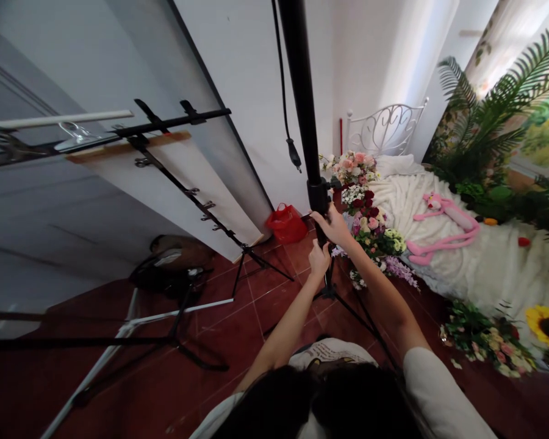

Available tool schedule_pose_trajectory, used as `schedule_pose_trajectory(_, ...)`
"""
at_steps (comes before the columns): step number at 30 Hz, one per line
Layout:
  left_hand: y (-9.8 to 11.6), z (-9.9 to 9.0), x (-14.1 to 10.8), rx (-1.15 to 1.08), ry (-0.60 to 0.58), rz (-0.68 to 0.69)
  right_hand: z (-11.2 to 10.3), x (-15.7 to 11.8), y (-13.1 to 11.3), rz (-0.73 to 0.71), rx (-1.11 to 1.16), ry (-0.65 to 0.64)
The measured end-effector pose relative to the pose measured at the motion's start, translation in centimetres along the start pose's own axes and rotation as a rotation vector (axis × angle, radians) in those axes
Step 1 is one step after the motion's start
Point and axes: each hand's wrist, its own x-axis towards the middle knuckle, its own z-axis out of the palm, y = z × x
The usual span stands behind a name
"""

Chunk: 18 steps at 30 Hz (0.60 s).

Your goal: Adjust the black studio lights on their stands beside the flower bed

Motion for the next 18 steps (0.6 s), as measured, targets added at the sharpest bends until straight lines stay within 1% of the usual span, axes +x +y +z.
schedule_pose_trajectory(2, -0.1, 0.1, 0.1, 0.015, 0.001, 0.003, -1.2, -1.4, 2.3, 0.032, 0.026, -0.079)
schedule_pose_trajectory(5, -0.2, 0.0, 0.2, 0.018, -0.001, 0.01, -2.4, -3.9, 6.6, 0.179, -0.036, -0.151)
schedule_pose_trajectory(7, -0.2, -0.1, 0.2, 0.005, -0.001, 0.01, -2.5, -5.4, 9.0, 0.244, -0.075, -0.179)
schedule_pose_trajectory(9, -0.2, -0.2, 0.2, -0.011, 0.0, 0.008, -2.0, -6.4, 10.7, 0.243, -0.091, -0.184)
schedule_pose_trajectory(11, -0.2, -0.2, 0.2, -0.019, 0.001, 0.012, -1.3, -6.8, 11.6, 0.225, -0.094, -0.155)
schedule_pose_trajectory(13, -0.3, -0.1, 0.2, -0.018, -0.003, 0.022, -0.6, -6.6, 12.1, 0.25, -0.119, -0.107)
schedule_pose_trajectory(15, -0.4, -0.1, 0.2, -0.012, -0.011, 0.026, 0.0, -5.9, 12.3, 0.325, -0.193, -0.066)
schedule_pose_trajectory(18, -0.4, -0.2, 0.2, -0.001, -0.03, 0.014, 0.4, -4.3, 12.3, 0.487, -0.356, -0.031)
